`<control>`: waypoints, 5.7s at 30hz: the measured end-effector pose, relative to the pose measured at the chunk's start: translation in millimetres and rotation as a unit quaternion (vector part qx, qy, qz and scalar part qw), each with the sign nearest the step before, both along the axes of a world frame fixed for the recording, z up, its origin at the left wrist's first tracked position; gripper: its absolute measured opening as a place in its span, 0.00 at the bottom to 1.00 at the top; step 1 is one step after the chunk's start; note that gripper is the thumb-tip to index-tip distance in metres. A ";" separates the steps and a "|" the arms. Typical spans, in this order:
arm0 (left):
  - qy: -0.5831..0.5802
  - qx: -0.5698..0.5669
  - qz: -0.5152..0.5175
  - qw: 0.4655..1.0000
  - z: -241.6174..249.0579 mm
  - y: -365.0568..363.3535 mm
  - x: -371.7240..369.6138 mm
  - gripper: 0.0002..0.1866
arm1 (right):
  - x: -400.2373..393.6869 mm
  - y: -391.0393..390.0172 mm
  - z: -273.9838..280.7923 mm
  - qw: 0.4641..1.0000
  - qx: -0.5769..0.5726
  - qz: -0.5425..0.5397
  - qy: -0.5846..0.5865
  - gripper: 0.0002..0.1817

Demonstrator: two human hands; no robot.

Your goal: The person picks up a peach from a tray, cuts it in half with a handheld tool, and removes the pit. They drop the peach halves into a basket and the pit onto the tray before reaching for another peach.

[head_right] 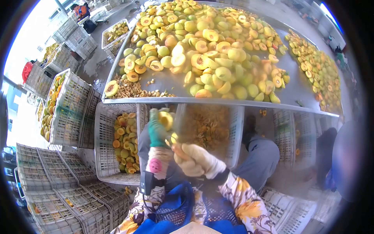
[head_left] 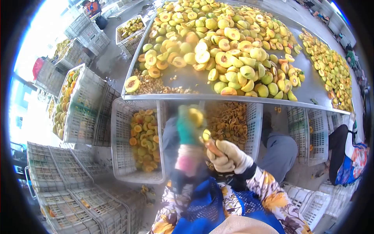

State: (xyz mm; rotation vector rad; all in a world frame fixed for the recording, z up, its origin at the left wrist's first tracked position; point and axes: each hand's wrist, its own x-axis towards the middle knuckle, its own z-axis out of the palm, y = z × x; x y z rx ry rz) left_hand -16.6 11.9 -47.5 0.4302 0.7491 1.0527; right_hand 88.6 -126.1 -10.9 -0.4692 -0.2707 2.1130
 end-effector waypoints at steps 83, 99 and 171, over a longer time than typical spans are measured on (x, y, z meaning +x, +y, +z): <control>0.169 0.233 -0.126 0.949 -1.9 -62.5 15.2 0.14 | 12.5 -22.2 2.5 0.789 0.096 -0.125 -0.594 0.25; 0.175 0.223 -0.025 0.959 -8.6 -52.2 25.4 0.16 | -5.5 -43.8 -21.8 0.973 -0.047 -0.222 -0.037 0.24; 0.064 0.177 -0.225 0.956 -0.9 -28.0 22.1 0.19 | 11.0 -17.2 -8.7 0.995 -0.062 -0.074 0.009 0.26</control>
